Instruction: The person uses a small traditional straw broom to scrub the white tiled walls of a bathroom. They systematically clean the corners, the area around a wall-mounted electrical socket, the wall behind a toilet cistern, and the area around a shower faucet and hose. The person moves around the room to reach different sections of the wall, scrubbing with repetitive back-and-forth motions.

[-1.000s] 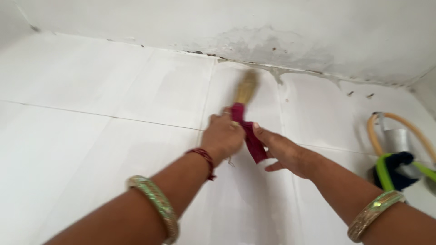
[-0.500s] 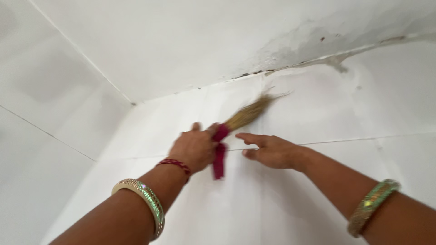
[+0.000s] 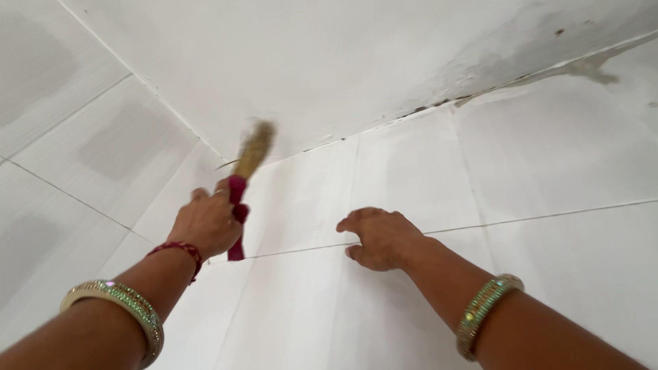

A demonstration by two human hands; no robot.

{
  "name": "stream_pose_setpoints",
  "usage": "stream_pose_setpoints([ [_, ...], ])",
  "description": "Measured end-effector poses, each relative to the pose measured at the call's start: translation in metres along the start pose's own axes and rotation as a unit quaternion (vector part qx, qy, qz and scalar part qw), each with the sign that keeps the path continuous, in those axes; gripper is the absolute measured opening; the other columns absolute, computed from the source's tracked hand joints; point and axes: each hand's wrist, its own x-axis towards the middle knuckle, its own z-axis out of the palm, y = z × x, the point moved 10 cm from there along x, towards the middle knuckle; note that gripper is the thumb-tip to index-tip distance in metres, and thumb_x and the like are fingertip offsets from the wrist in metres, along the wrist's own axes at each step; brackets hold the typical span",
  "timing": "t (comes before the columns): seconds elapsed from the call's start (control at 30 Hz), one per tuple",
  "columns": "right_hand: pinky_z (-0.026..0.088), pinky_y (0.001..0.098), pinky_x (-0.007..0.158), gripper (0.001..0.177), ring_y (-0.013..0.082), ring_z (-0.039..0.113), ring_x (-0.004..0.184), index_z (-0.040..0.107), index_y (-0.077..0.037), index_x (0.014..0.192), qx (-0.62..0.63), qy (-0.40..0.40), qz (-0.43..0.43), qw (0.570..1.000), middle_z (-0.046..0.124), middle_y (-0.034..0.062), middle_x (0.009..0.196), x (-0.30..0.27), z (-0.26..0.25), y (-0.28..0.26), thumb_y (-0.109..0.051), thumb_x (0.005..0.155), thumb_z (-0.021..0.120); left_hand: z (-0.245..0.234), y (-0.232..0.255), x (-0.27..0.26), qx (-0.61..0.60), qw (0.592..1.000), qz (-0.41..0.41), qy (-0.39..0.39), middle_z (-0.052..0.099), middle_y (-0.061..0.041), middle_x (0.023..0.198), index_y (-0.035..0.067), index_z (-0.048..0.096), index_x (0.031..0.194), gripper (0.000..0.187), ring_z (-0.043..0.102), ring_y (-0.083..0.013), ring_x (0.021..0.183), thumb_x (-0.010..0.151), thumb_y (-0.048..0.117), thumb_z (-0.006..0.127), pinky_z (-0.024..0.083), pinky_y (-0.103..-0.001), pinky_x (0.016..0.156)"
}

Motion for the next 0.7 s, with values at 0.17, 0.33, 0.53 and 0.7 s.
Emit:
stream_pose_setpoints([
  [0.17,0.016,0.0573,0.124,0.053,0.0240,0.008,0.157,0.035,-0.035,0.155,-0.020,0.057,-0.004,0.998,0.020,-0.0053,0.168,0.053,0.005,-0.038,-0.042,0.103,0.046,-0.004,-0.005,0.005,0.078,0.996,0.035,-0.034,0.077,-0.011,0.102,0.015,0.058,0.140,0.042,0.074,-0.0225,0.080,0.101,0.032,0.057,0.063,-0.038,0.069],
  [0.33,0.012,0.0679,0.124,0.060,0.0242,0.004,0.159,0.027,-0.039,0.159,-0.059,-0.054,0.079,0.994,0.015,-0.0090,0.170,0.084,0.043,-0.045,-0.057,0.103,0.039,0.013,-0.020,-0.009,0.108,0.990,0.079,-0.048,0.067,-0.006,0.109,0.034,0.043,0.152,0.052,0.069,-0.0206,0.080,0.102,0.029,0.053,0.062,-0.037,0.072],
  [0.53,0.015,0.0782,0.117,0.085,0.0371,0.006,0.158,0.023,-0.034,0.162,-0.125,-0.110,0.145,0.975,0.009,-0.0007,0.172,0.065,0.093,-0.055,-0.063,0.092,0.061,0.072,-0.035,-0.012,0.145,0.982,0.119,-0.032,0.060,-0.008,0.115,0.026,0.039,0.154,0.051,0.069,-0.0239,0.100,0.105,0.023,0.051,0.061,-0.037,0.085],
  [0.7,0.026,0.0747,0.115,0.081,0.0453,0.022,0.153,0.048,-0.024,0.152,-0.174,-0.100,0.136,0.970,0.037,0.0102,0.162,0.072,0.099,-0.063,-0.063,0.085,0.072,0.122,-0.032,0.013,0.156,0.978,0.137,0.000,0.049,-0.013,0.130,0.017,0.031,0.157,0.064,0.059,-0.0312,0.118,0.098,0.005,0.052,0.061,-0.036,0.091],
])
